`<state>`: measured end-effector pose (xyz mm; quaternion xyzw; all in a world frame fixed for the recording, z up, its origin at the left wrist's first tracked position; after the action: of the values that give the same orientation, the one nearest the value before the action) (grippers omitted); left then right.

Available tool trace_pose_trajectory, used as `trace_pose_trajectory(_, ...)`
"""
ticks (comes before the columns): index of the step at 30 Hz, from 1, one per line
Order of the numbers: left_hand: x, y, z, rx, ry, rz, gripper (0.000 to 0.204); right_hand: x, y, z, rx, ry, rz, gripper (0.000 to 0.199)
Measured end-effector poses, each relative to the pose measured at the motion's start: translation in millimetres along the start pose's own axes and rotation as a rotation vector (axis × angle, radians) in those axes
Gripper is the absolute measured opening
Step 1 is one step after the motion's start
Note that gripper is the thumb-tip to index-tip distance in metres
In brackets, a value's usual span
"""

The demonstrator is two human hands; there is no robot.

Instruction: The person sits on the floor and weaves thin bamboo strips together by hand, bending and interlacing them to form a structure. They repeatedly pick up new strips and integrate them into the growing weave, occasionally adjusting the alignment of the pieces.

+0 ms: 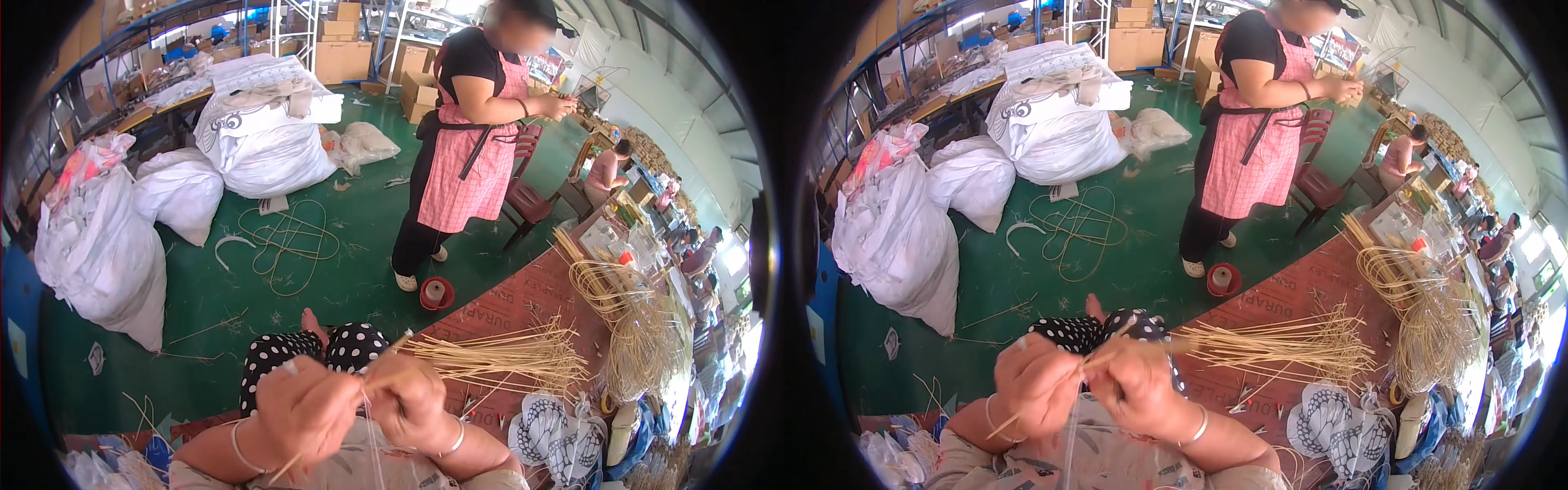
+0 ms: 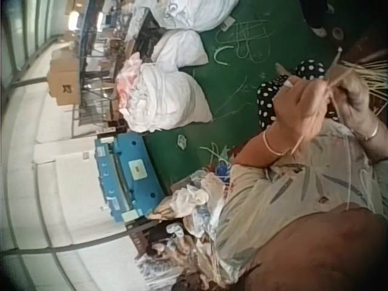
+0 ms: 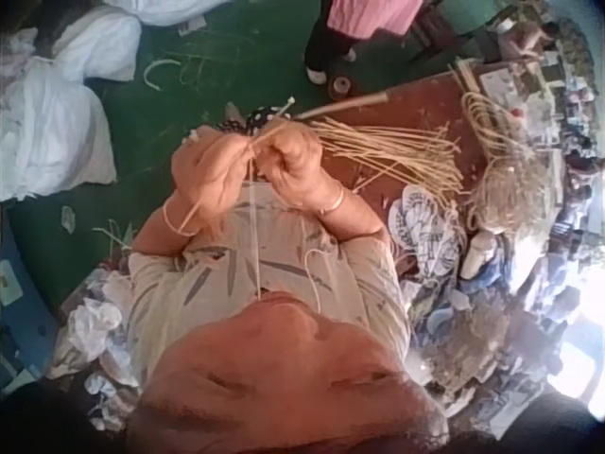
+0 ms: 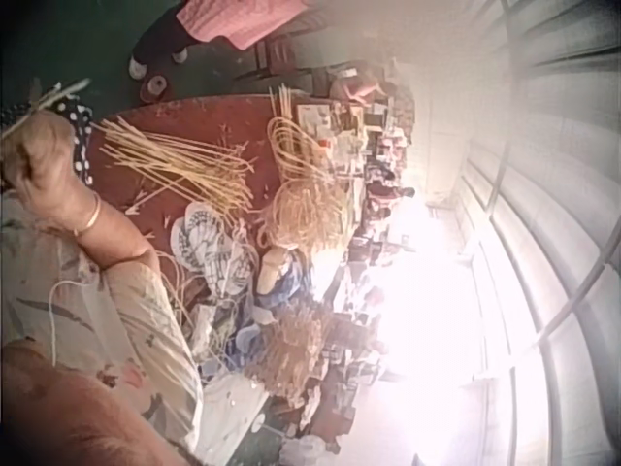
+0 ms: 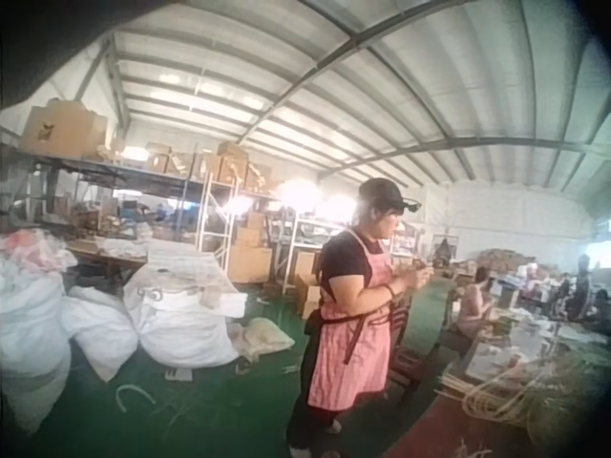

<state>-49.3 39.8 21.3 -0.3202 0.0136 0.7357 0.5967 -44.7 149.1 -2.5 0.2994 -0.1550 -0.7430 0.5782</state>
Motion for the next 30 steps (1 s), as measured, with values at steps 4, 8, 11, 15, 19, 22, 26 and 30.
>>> trace_pose_trajectory(4, 18.2, 21.3, -2.3, -0.031, 0.069, 0.078, 0.01, 8.2, -49.4, -17.9, 0.307, -0.025, 0.15, 0.013)
trace_pose_trajectory(8, 5.3, 30.4, 2.1, -0.086, -0.033, 0.091, 0.011, 7.3, -31.7, -2.8, 0.258, 0.051, 0.169, 0.009)
trace_pose_trajectory(11, 2.1, 25.7, 9.0, -0.079, -0.041, 0.04, 0.013, 11.6, 7.8, 9.3, 0.155, 0.222, 0.369, 0.022)
trace_pose_trajectory(15, -9.1, 1.3, 17.7, 0.015, -0.004, -0.071, 0.018, 28.6, 29.1, -11.8, 0.689, 0.239, 1.561, 0.032)
trace_pose_trajectory(19, -23.3, -16.3, 15.1, 0.074, 0.028, -0.15, 0.018, 28.4, 50.9, 5.7, 0.252, 0.745, 1.846, 0.02)
trace_pose_trajectory(22, -29.7, -26.5, 15.8, 0.074, -0.065, -0.137, 0.015, 4.5, 60.8, 16.9, -0.165, 0.502, 0.878, 0.012)
trace_pose_trajectory(26, -33.0, -31.2, 15.3, 0.084, -0.117, -0.117, 0.016, -14.8, 74.9, 20.8, -0.016, 0.154, -0.226, 0.012)
trace_pose_trajectory(30, -30.1, -31.4, 20.0, 0.093, -0.024, -0.16, 0.018, -12.0, 57.6, 9.0, -0.159, 0.113, -0.189, 0.019)
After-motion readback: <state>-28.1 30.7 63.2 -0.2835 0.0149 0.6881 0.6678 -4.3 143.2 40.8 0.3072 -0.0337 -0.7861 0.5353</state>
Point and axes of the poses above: each hand's wrist, its own z-axis towards the middle knuckle, its own x-axis out of the palm, y = z × x, the point moved 8 cm from there along z, towards the middle knuckle
